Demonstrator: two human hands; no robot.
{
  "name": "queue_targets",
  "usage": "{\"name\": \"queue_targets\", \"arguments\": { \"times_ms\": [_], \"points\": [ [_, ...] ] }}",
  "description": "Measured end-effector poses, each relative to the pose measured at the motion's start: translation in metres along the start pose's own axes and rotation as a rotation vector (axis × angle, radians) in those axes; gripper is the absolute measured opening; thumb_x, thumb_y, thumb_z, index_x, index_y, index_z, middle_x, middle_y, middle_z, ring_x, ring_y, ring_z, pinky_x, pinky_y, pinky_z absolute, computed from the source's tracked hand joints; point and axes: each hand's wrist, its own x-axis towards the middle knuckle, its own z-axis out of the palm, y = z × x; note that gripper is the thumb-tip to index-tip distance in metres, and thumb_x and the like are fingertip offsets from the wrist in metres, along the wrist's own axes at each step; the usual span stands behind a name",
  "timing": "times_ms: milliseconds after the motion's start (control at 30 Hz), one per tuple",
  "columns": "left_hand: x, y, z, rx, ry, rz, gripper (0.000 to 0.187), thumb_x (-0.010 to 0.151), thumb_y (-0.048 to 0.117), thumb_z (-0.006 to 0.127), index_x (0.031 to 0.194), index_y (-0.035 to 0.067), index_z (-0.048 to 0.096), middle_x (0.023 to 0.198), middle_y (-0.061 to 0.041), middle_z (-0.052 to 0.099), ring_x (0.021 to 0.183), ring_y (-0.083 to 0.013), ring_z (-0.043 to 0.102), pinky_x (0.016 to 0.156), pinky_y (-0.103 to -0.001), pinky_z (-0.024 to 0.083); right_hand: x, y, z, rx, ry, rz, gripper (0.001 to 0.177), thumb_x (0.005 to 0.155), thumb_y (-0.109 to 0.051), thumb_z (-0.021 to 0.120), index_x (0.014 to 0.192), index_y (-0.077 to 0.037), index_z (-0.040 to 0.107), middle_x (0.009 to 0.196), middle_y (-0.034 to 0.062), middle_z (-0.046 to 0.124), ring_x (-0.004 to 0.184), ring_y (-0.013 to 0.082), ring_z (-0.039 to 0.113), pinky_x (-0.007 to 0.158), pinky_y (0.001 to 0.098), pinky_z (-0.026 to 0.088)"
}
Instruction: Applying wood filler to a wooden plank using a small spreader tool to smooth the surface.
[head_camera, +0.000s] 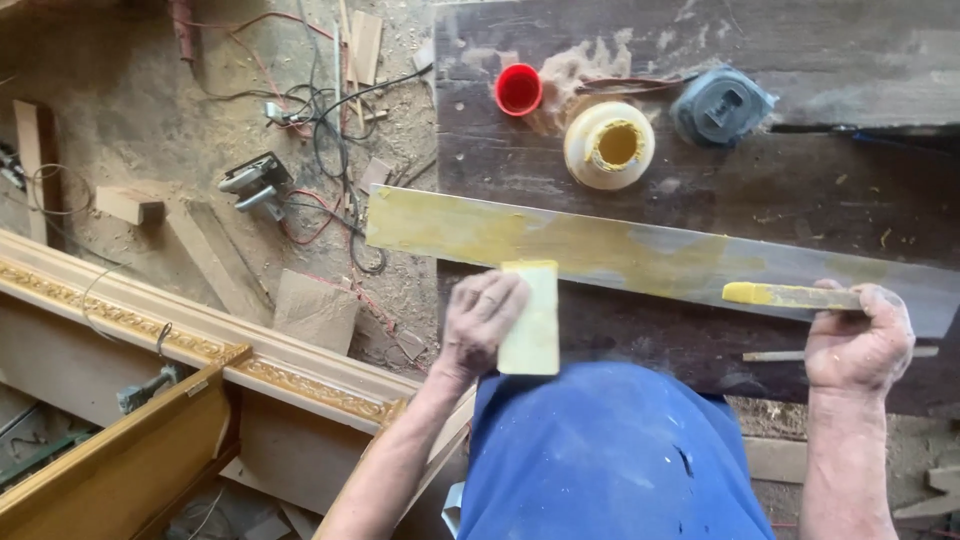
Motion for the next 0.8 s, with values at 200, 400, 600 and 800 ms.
{"name": "queue_targets", "arguments": {
  "times_ms": [200, 400, 600, 800],
  "points": [
    [-0.030, -0.033, -0.013, 0.082, -0.007, 0.153, 0.027, 0.109, 0.013, 0.050, 0.123, 0.010, 0.073, 0.130, -0.005, 0.070, 0.123, -0.0272, 0.061, 0.110, -0.046, 0.041, -0.003, -0.005, 0.005, 0.010, -0.022, 0.039, 0.012, 0.084, -0.002, 0.059, 0.081, -0.012, 0.066, 0.087, 0.0006, 0.065, 0.086, 0.0211, 0.074, 0.094, 0.0336, 0.075],
    [-0.033, -0.043, -0.017, -0.124, 0.010, -0.129, 0.041, 0.095, 0.029, 0.074, 0.126, 0.003, 0.067, 0.114, -0.025, 0.068, 0.102, -0.0400, 0.067, 0.084, -0.048, 0.058, -0.016, -0.010, 0.019, -0.051, 0.038, 0.023, 0.012, 0.079, -0.004, 0.057, 0.078, -0.013, 0.063, 0.083, -0.0011, 0.063, 0.083, 0.0174, 0.074, 0.088, 0.0255, 0.074],
    [0.009, 0.010, 0.035, -0.240, 0.082, -0.594, 0.036, 0.100, 0.030, 0.063, 0.114, -0.003, 0.068, 0.099, -0.018, 0.077, 0.077, -0.0265, 0.078, 0.066, -0.031, 0.067, -0.018, -0.009, 0.023, 0.001, -0.017, 0.027, 0.015, 0.082, -0.001, 0.056, 0.082, -0.012, 0.066, 0.082, 0.0026, 0.069, 0.083, 0.0242, 0.078, 0.085, 0.0275, 0.071],
    [0.016, -0.005, 0.014, -0.601, 0.027, -0.932, 0.017, 0.092, 0.028, 0.076, 0.101, 0.013, 0.076, 0.098, -0.003, 0.078, 0.090, -0.0142, 0.072, 0.084, -0.029, 0.057, -0.011, -0.007, 0.016, 0.006, 0.019, 0.036, 0.015, 0.084, -0.001, 0.056, 0.083, -0.011, 0.067, 0.084, 0.0034, 0.069, 0.083, 0.0235, 0.079, 0.082, 0.0257, 0.071]
  ]
}}
